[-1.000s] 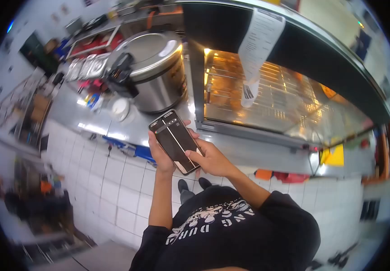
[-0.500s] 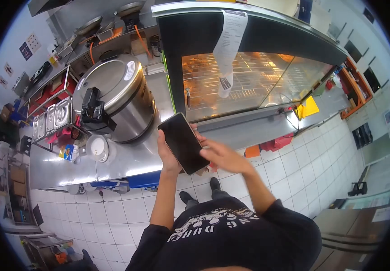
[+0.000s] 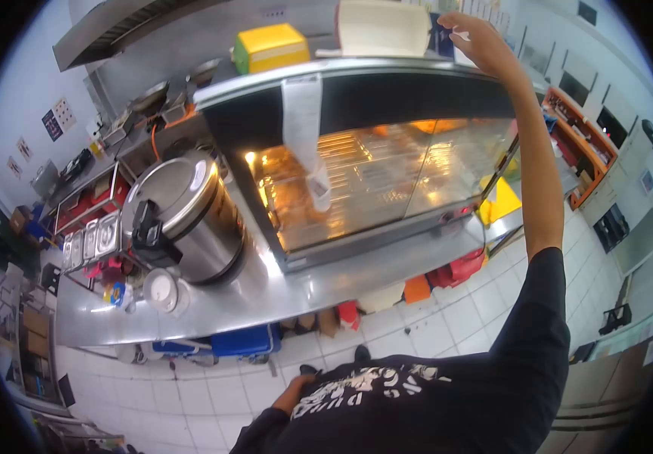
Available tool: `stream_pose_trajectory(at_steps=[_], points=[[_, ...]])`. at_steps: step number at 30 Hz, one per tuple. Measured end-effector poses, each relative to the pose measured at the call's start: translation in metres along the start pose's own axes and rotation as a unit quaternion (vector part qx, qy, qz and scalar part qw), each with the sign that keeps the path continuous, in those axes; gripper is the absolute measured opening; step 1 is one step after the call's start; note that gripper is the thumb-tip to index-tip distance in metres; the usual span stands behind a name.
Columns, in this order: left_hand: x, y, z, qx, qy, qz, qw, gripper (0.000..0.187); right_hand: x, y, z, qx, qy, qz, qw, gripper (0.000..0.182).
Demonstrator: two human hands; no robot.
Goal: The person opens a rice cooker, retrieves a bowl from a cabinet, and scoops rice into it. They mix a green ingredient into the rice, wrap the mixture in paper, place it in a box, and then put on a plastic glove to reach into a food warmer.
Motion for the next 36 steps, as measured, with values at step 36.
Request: stream_pose_trajectory(at_steps=[36], points=[[0.061,0.0,0.195,-0.155,0.069,-0.224,0.96,0.062,0.031,0.025,0.002,0.0,0.163,-0.178,0.97,0.052]])
Point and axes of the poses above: each hand's wrist, its own y-axis towards the middle knuckle, its own x-axis out of the palm, z = x × y, the point moved 3 cm from there along y, towards the middle knuckle, and after that the axes turned 6 degrees about y, right-handed, at the moved point
